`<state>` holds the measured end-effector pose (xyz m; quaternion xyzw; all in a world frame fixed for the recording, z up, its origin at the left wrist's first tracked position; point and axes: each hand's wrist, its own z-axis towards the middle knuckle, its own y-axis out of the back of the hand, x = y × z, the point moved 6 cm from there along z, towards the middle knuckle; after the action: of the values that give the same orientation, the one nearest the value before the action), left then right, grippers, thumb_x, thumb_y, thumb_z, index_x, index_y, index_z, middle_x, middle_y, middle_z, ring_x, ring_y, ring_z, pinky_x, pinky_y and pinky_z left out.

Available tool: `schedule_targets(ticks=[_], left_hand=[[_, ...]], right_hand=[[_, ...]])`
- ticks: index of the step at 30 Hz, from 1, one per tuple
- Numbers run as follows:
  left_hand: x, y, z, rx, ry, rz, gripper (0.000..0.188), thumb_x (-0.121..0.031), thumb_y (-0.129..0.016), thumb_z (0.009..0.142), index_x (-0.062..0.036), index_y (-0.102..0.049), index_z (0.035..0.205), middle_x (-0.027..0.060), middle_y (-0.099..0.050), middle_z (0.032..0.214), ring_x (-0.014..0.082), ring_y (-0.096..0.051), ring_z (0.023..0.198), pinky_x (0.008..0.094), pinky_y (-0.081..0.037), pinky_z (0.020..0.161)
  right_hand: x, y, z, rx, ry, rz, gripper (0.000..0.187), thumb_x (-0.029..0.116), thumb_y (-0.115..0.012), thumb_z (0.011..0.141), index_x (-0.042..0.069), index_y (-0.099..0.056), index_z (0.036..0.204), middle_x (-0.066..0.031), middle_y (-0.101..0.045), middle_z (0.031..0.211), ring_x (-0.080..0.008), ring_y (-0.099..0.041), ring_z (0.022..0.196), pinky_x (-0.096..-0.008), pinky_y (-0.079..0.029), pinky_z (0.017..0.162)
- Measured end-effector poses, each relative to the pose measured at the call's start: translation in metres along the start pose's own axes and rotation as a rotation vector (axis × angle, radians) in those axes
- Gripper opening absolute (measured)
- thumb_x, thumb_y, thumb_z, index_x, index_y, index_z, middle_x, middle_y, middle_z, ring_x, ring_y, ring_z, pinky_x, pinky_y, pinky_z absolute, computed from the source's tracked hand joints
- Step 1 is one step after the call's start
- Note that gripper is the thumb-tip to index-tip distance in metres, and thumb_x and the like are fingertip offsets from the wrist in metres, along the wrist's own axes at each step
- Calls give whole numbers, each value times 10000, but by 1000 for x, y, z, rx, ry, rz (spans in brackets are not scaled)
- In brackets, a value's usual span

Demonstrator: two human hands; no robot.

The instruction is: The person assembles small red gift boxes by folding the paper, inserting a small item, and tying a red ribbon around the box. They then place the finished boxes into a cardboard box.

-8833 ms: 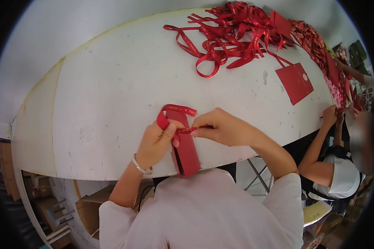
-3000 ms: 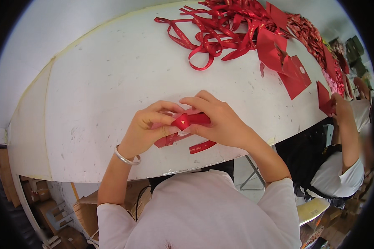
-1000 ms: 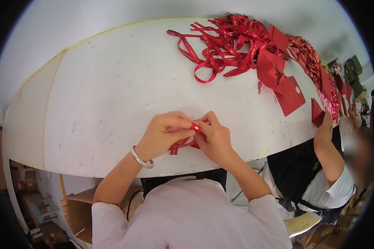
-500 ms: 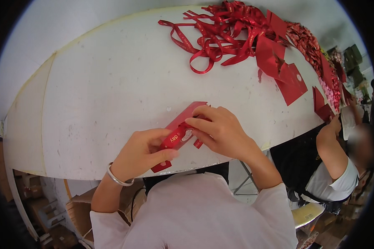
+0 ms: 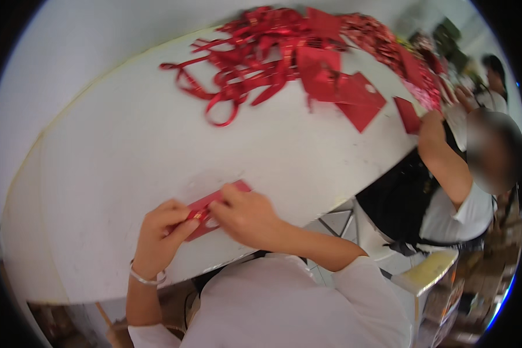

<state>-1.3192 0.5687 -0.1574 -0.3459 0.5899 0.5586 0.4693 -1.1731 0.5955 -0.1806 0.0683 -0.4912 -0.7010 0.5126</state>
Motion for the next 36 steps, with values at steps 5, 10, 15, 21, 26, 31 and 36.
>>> schedule_targets(ticks=[5,10,15,21,26,31,36], left_hand=[[12,-13,2,-6,187,-280,128,26,-604,819,34,-656,936,49,-624,729,101,-549,604,215,-447,536],[11,-18,2,-3,357,-406,146,7,-581,852,20,-655,978,40,-627,781,97,-557,678,227,-467,604],[23,-32,-12,11,487,-734,152,-24,-557,883,-1,-652,1000,41,-618,884,100,-554,769,237,-468,698],[7,-23,-21,-129,319,-456,150,-39,-660,810,-23,-667,959,63,-632,973,142,-562,819,282,-489,730],[18,-16,-18,-237,-4,-182,137,-3,-681,770,-34,-692,903,68,-623,1071,141,-551,954,287,-492,772],[29,-16,-2,-25,147,-480,88,17,-627,815,10,-673,889,98,-659,966,149,-606,888,282,-504,778],[36,-11,14,169,187,-411,72,62,-573,834,42,-632,872,142,-662,976,179,-627,899,300,-512,817]], right_hand=[[-3,9,11,96,-36,179,156,124,-656,743,98,-596,885,-56,-466,777,-211,-503,538,-325,-394,428],[-5,6,13,90,-30,166,158,130,-653,738,112,-610,888,-26,-482,759,-197,-505,544,-319,-396,433],[0,10,16,163,1,200,197,87,-629,704,117,-635,899,-23,-504,731,-184,-518,543,-306,-391,429],[-1,5,16,98,-11,262,69,112,-615,727,94,-625,793,-46,-486,713,-199,-505,518,-312,-402,448],[3,4,14,102,9,204,96,111,-646,728,60,-611,802,-42,-508,750,-189,-524,539,-312,-418,464],[0,15,13,216,-11,387,138,74,-657,747,31,-618,872,-67,-537,810,-212,-568,646,-322,-464,533],[-1,12,8,209,-62,323,150,13,-630,762,15,-615,911,-87,-544,842,-246,-576,711,-333,-481,594]])
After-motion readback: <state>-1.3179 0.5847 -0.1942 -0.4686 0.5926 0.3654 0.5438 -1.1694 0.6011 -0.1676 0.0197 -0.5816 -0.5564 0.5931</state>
